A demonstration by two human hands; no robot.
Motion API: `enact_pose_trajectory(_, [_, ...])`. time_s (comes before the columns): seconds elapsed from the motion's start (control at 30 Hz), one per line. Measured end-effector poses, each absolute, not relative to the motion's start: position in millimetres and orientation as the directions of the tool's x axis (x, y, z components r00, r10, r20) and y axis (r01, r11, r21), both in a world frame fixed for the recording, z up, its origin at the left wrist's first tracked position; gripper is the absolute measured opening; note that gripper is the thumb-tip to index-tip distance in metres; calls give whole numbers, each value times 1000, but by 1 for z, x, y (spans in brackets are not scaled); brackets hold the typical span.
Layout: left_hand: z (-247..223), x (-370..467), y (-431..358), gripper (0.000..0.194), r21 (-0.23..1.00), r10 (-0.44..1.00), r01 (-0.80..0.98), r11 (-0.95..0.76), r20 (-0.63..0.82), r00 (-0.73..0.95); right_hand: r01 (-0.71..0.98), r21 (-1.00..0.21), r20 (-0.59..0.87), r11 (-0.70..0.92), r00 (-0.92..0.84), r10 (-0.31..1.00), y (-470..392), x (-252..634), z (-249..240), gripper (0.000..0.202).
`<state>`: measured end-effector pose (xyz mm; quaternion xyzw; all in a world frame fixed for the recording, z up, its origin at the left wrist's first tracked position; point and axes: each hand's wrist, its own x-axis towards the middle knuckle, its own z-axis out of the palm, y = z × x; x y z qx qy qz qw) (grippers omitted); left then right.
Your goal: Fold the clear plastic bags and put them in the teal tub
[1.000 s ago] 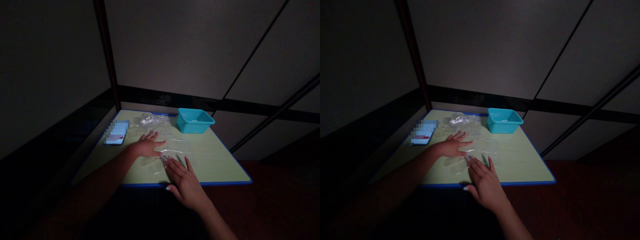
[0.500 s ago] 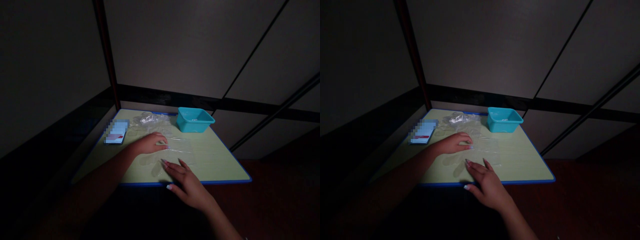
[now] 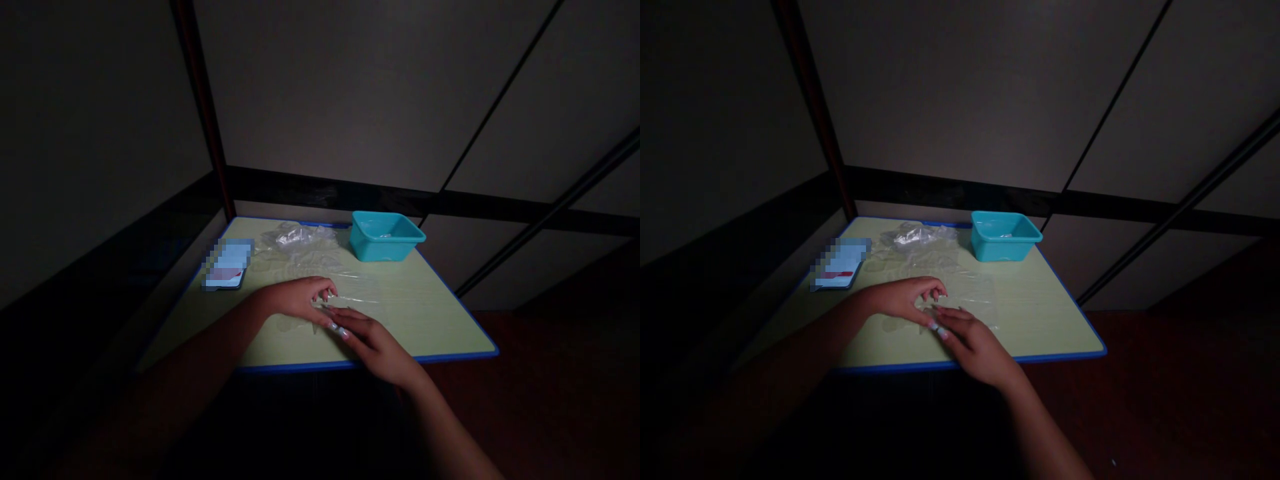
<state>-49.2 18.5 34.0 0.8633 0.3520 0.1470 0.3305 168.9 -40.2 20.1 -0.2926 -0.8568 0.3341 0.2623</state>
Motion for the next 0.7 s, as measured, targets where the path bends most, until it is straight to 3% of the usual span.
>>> enact_pose_trajectory(0.2, [30, -42, 9, 52, 534, 718, 572, -623, 99, 689, 298, -789, 275, 538, -611, 742, -33, 167, 9, 34])
enact_pose_trajectory(0.37, [31, -41, 8, 42, 569, 724, 556, -606, 106, 681, 303, -796, 285, 524, -577, 765, -33, 166, 7, 35])
enact_pose_trajectory(0.53, [33, -43, 9, 57, 622, 714, 518, -587, 96, 693, 319, -792, 285, 520, -561, 777, -32, 168, 5, 38])
enact_pose_trajectory(0.7, [28, -43, 17, 23, 698, 755, 511, -501, 65, 652, 307, -786, 296, 537, -576, 762, -32, 168, 5, 37])
